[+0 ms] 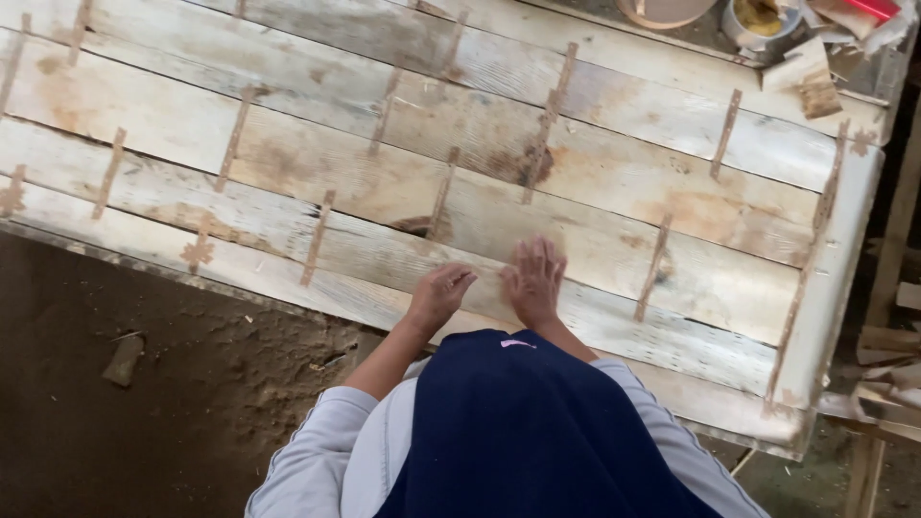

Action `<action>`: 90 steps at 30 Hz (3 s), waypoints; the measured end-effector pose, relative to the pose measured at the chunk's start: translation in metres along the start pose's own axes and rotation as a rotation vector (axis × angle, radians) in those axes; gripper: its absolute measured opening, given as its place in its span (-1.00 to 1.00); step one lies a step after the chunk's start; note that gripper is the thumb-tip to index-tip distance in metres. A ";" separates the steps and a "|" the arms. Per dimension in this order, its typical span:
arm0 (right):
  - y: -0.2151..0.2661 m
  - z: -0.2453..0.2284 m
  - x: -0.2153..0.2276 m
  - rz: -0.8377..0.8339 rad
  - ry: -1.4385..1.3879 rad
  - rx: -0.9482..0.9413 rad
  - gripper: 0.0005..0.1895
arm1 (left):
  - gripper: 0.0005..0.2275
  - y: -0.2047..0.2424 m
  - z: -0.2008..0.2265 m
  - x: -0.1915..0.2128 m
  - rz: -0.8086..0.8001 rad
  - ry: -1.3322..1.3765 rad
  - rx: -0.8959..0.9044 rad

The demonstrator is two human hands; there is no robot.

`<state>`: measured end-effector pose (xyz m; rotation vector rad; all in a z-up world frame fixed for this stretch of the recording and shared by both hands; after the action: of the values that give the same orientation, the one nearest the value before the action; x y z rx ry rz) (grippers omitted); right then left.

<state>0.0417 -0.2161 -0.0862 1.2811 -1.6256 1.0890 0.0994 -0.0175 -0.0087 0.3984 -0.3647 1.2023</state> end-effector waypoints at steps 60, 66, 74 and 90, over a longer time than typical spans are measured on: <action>-0.588 -0.035 -0.050 0.576 0.347 -0.289 -0.34 | -0.49 -0.417 -0.073 0.122 -0.036 -0.802 -0.406; -0.613 0.008 -0.056 0.571 0.533 -0.268 -0.31 | -0.50 -0.419 -0.073 0.122 -0.032 -0.785 -0.403; -0.558 -0.041 -0.080 0.398 0.347 -0.161 -0.43 | -0.59 -0.415 -0.073 0.126 -0.028 -0.735 -0.392; -0.658 -0.130 -0.110 -0.119 0.691 -0.252 -0.34 | -0.60 -0.417 -0.070 0.135 0.097 -0.649 -0.418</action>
<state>0.7161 -0.1412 -0.0448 0.7088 -1.0997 1.0564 0.5408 -0.0010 -0.0490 0.4000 -1.1839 1.0312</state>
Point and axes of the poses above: each hand's wrist, its own y-axis away from the middle knuckle, its own x-axis out of the back of the hand, z = x × y, the point moved 8 cm from there along -y, towards the middle knuckle, and after that the axes turned 4 degrees about x, right-handed, at the moved point
